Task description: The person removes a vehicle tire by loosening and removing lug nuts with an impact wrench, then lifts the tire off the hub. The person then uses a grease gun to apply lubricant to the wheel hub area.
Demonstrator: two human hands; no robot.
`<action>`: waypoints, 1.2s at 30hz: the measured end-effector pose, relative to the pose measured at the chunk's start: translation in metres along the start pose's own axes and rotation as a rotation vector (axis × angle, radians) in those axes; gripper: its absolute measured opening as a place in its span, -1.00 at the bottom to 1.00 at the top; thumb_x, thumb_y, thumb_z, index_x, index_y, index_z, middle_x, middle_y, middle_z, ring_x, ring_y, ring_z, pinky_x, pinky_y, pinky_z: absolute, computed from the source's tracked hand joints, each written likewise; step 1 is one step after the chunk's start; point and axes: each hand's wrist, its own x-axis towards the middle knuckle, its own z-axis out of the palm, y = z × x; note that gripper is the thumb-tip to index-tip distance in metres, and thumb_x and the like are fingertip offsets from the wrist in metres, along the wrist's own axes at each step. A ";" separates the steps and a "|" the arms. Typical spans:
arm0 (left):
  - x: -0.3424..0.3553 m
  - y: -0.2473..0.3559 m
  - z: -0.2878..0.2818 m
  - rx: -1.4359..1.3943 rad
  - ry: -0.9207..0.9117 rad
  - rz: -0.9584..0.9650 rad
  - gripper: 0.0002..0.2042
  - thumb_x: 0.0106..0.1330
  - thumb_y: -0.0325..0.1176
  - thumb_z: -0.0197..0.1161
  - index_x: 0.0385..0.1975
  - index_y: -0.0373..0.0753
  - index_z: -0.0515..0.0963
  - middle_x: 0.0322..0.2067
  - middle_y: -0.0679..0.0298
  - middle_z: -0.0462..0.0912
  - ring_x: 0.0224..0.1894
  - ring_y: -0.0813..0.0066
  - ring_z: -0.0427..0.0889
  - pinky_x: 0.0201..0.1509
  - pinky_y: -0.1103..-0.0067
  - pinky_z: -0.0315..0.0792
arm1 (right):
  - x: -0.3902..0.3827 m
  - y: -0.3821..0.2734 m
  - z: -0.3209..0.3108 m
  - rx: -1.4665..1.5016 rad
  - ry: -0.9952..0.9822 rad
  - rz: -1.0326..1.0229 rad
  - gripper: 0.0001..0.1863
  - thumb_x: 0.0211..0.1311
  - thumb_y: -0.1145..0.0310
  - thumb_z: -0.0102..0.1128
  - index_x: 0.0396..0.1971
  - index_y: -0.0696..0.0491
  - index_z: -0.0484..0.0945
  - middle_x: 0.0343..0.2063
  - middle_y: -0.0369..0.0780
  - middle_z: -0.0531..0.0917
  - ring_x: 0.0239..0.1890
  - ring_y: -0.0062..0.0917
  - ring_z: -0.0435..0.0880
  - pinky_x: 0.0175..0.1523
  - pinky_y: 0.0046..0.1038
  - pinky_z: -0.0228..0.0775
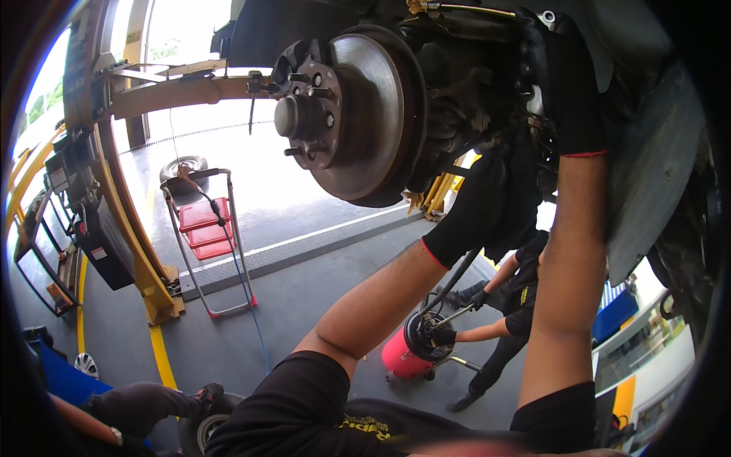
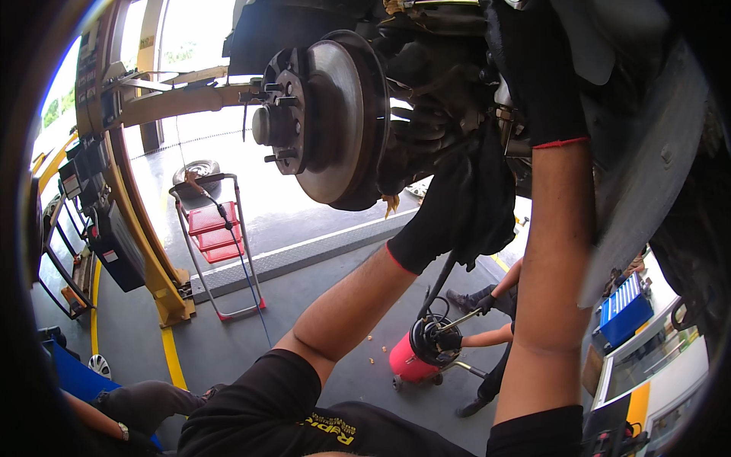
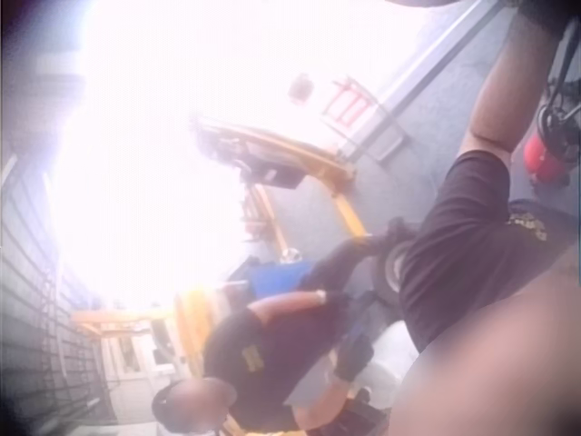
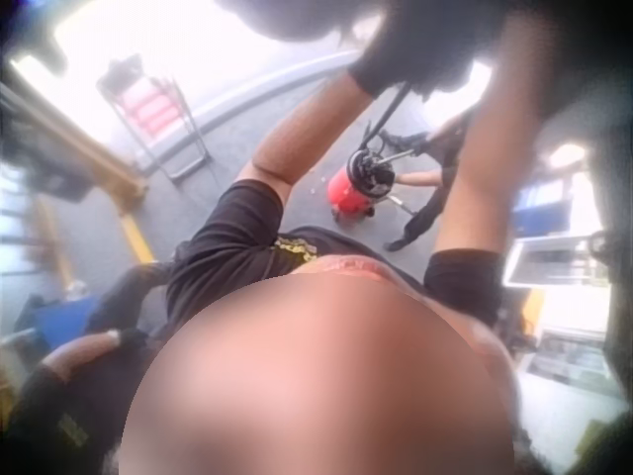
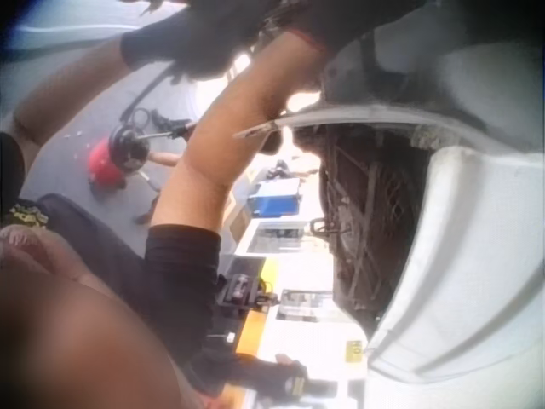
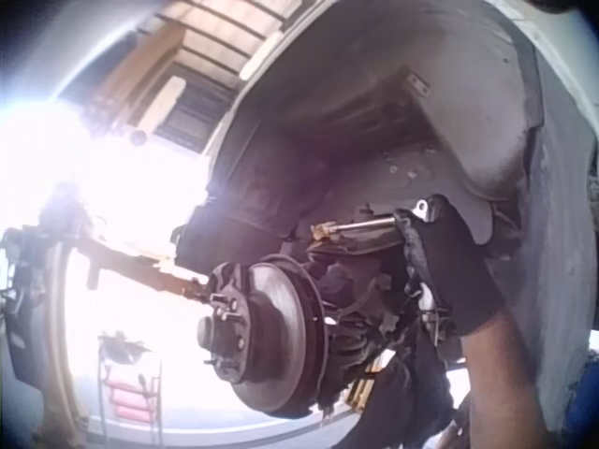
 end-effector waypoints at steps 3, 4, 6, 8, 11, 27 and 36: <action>0.000 0.006 -0.001 0.801 -0.006 0.318 -0.67 0.41 -0.41 0.17 0.13 -0.32 0.46 -0.17 0.15 0.60 -0.11 0.21 0.60 0.02 0.37 0.49 | -0.007 0.002 0.008 0.056 0.043 0.032 -0.74 0.40 0.23 0.25 -0.27 0.15 0.53 -0.50 -0.09 0.57 -0.46 -0.25 0.59 -0.36 -0.21 0.43; 0.000 0.007 -0.001 0.749 -0.041 0.245 -0.62 0.38 -0.40 0.18 0.16 -0.36 0.44 -0.17 0.12 0.60 -0.12 0.17 0.60 0.02 0.36 0.49 | -0.011 0.004 0.009 0.134 0.004 0.123 -0.73 0.41 0.20 0.25 -0.28 0.13 0.52 -0.54 -0.15 0.54 -0.52 -0.34 0.56 -0.42 -0.27 0.42; 0.001 0.009 0.001 0.656 -0.042 0.156 -0.52 0.32 -0.40 0.20 0.22 -0.45 0.40 -0.18 0.06 0.60 -0.13 0.09 0.61 0.01 0.34 0.49 | -0.015 0.008 0.007 0.294 -0.066 0.301 -0.70 0.42 0.15 0.27 -0.29 0.10 0.52 -0.63 -0.28 0.48 -0.64 -0.51 0.49 -0.53 -0.39 0.40; -0.001 0.008 0.002 1.159 0.014 0.421 -0.41 0.26 -0.36 0.25 0.25 -0.56 0.35 -0.20 -0.03 0.59 -0.16 0.03 0.60 -0.03 0.31 0.49 | -0.018 0.011 0.001 0.436 -0.156 0.458 -0.72 0.44 0.17 0.25 -0.28 0.10 0.52 -0.64 -0.30 0.49 -0.67 -0.56 0.50 -0.55 -0.43 0.41; -0.009 0.002 0.000 1.282 0.067 0.471 -0.40 0.17 -0.32 0.26 0.15 -0.64 0.38 -0.15 -0.18 0.60 -0.21 0.00 0.63 -0.10 0.30 0.51 | -0.035 0.008 -0.003 0.713 -0.232 0.586 -0.75 0.46 0.21 0.22 -0.25 0.11 0.53 -0.61 -0.25 0.53 -0.67 -0.54 0.53 -0.52 -0.41 0.41; -0.031 -0.003 0.038 1.198 -0.161 0.289 -0.82 0.22 -0.37 0.20 -0.27 -0.33 0.56 -0.15 0.02 0.58 -0.15 0.18 0.62 -0.17 0.40 0.52 | -0.146 0.056 -0.063 0.852 0.169 0.672 -0.62 0.54 0.14 0.11 -0.53 -0.03 0.46 -0.74 -0.39 0.39 -0.70 -0.71 0.35 -0.54 -0.51 0.16; 0.007 -0.018 0.021 0.987 -0.261 0.263 -0.82 0.12 -0.37 0.28 -0.34 -0.33 0.58 -0.32 0.07 0.63 -0.27 0.13 0.68 -0.25 0.38 0.56 | -0.126 0.112 -0.022 0.300 0.308 0.318 -0.65 0.50 0.25 0.08 -0.44 0.19 0.59 -0.60 -0.21 0.56 -0.54 -0.49 0.51 -0.39 -0.34 0.30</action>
